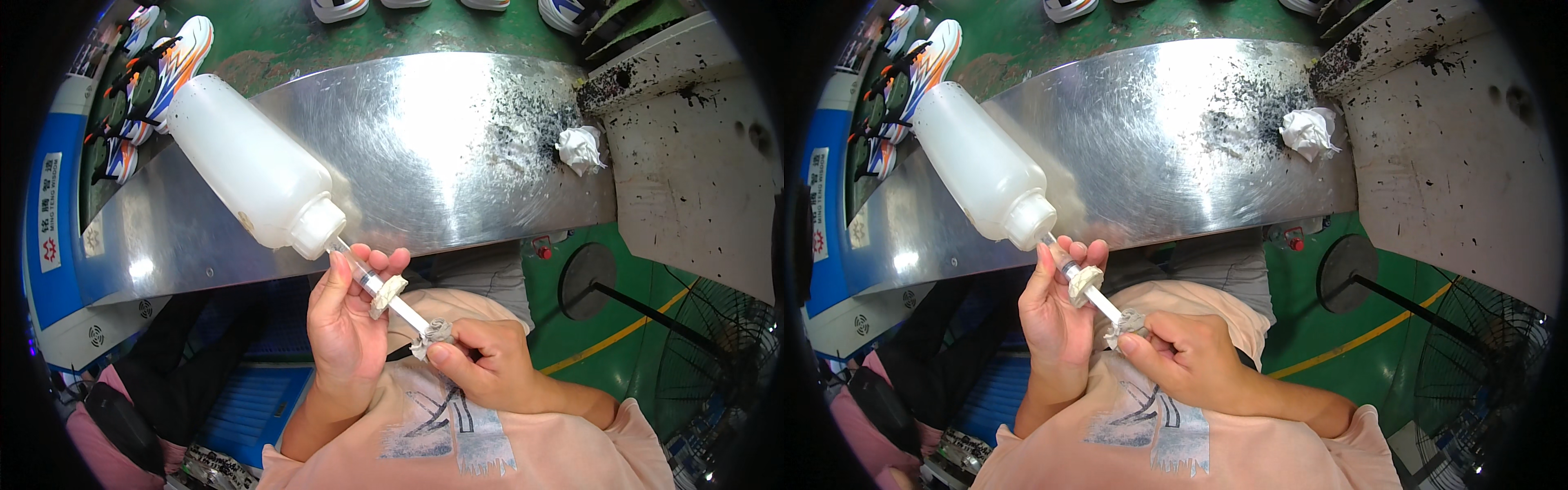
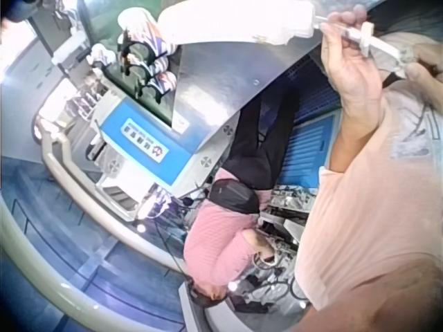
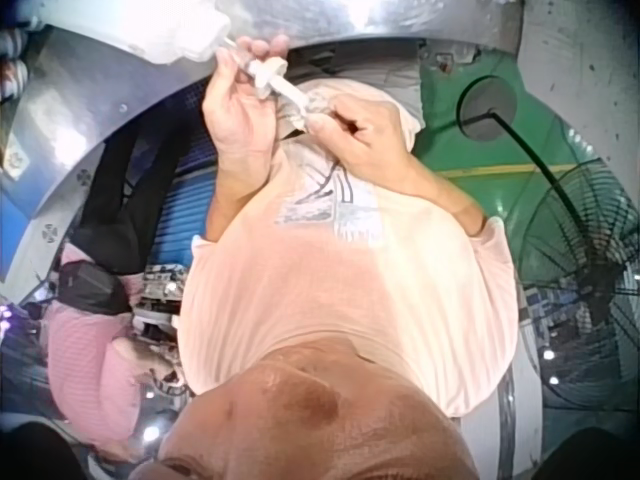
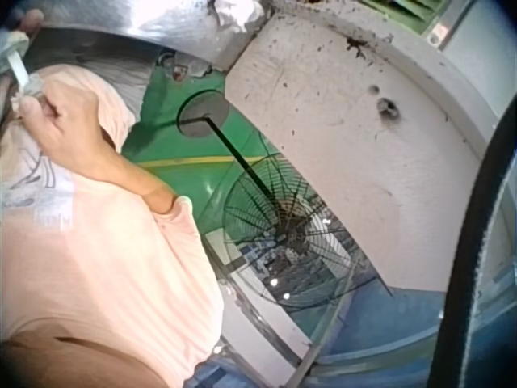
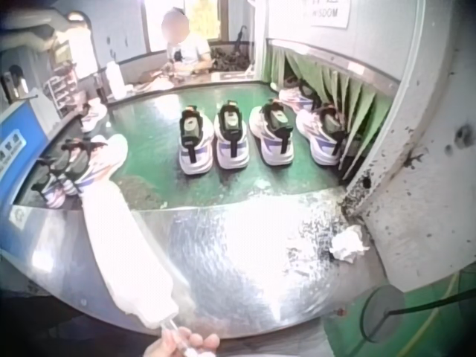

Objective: The person fills a syringe with liquid from a bottle and uses it to apply adhesive along the seams of several shoes on a conveyor belt.

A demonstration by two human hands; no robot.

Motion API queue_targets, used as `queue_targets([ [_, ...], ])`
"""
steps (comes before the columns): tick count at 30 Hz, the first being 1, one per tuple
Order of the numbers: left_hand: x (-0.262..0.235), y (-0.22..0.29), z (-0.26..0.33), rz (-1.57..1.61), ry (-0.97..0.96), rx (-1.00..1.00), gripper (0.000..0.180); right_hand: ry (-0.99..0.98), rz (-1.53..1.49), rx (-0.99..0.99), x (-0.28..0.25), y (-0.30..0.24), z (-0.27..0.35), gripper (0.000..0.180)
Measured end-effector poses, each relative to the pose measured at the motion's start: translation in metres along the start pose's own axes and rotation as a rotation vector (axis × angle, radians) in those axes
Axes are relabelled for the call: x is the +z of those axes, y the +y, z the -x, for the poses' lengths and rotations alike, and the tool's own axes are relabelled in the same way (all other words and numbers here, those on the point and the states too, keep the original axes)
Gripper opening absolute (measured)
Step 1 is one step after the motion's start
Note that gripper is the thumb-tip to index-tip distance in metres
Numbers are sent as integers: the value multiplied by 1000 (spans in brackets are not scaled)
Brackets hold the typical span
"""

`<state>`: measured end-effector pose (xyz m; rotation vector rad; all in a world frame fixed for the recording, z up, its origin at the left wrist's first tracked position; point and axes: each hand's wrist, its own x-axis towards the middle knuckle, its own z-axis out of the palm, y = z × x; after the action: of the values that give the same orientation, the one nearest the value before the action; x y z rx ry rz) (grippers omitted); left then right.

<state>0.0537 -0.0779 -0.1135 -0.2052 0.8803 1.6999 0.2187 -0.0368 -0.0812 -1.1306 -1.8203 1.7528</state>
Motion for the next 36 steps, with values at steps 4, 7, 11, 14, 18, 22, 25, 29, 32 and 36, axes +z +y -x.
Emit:
queue_targets([
  [4, 0, 0, 0, 3, -20, 11, 30, -4, -5, 24, -1, 2, 5, 39],
  [7, 0, 0, 0, -5, -18, 13, 29, -10, -8, 37, -2, 5, 8, 39],
  [11, 0, 0, 0, -3, -13, 9, 29, -9, -17, 32, -2, 7, 12, 39],
  [14, -1, 0, 0, -1, -10, 8, 29, -12, -3, 33, -4, 4, 13, 39],
  [18, -3, -1, 0, -29, -16, 16, 31, -24, -1, 36, -6, 7, 17, 37],
  [22, -4, -1, 0, -43, -19, 18, 32, -23, -16, 41, -6, 9, 19, 35],
  [25, -5, -1, -1, -37, -20, 18, 32, -24, -18, 47, -6, 8, 20, 33],
  [29, -8, 0, -2, -13, -53, -4, 33, -19, -6, 47, -6, 6, 20, 35],
  [32, -8, 3, -3, -26, -72, -28, 35, -166, 8, 108, -16, 7, 17, 20],
  [36, 4, 9, 5, -255, -26, -26, 38, -324, -624, 351, -23, 22, -6, 43],
])
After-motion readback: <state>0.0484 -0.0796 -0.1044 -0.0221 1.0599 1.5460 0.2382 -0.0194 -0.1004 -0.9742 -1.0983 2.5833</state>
